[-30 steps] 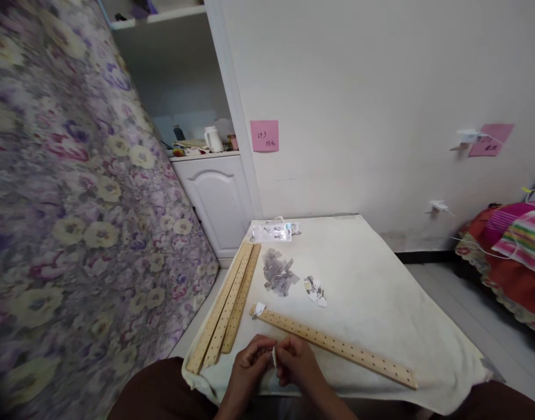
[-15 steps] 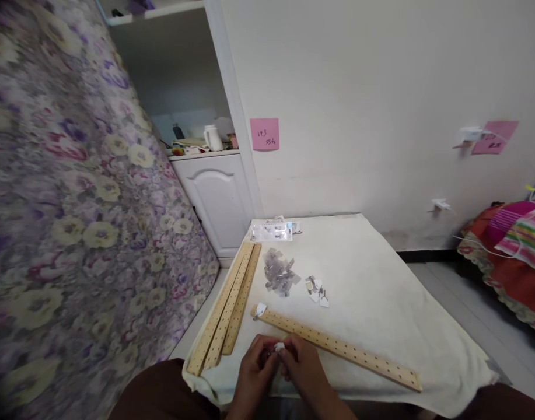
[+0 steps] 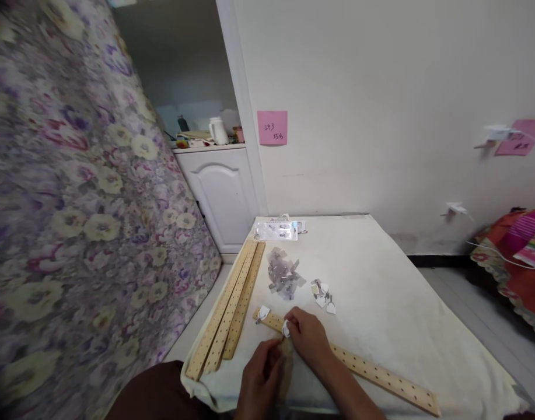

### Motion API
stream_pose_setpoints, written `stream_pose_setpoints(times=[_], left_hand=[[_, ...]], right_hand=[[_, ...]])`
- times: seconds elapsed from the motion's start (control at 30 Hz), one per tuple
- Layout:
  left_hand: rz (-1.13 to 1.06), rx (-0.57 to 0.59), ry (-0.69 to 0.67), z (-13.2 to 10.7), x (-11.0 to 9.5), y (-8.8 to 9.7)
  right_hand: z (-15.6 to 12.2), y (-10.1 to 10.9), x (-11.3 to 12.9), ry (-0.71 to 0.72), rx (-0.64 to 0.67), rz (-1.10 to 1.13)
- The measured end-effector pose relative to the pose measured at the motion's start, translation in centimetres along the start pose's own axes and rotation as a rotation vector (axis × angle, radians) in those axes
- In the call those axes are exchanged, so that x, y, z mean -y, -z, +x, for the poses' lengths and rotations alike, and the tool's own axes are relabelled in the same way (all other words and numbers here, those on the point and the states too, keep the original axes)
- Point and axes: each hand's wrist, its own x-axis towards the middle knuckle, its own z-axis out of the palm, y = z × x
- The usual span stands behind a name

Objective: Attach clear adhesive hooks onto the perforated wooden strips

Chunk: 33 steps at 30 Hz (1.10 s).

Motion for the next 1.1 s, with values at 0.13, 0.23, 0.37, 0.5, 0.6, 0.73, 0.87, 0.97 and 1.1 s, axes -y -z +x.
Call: stream_pose_setpoints(times=[0.13,0.23,0.37,0.5,0.6,0.73,0.87,0.97,1.1], left_hand=[[0.105,-0.056,-0.051,0.5,0.1,0.2],[0.188,-0.074,-0.018,1.2,0.4,0.3],[0.289,-0.071,0.02,1.9,0.5,0.0],[0.323,-0.075,0.033,2.2,0.3,-0.3],[0.312,-0.077,0.038,2.3,0.3,-0.4],[0.292,-0.084,0.031,2.2,0.6,-0.4],[0.277,-0.081,0.017,2.2,0.7,-0.5],[0.273,-0.083,0.012,2.2,0.7,-0.5],[0.27,-0.09,0.008,2.1,0.8,-0.6]], right_hand=[[1.7,-0.4,-0.5,-0.032,0.013,-0.018],[2.2,-1.0,-1.0,-0.033,-0.007,-0.009],[2.3,-1.7,-1.7,-0.062,-0.032,-0.033],[2.5,-2.0,-2.4,-0.101,-0.006,-0.05],[2.8,-2.1,-2.6,-0.145,0.033,-0.02],[2.8,-1.9,-2.3,-0.166,0.048,-0.004],[2.1,-1.8,-1.6,-0.108,-0.013,-0.043],[1.9,-1.8,-1.3,-0.1,-0.019,-0.065],[2.2,-2.0,-1.4,-0.115,0.004,-0.087]])
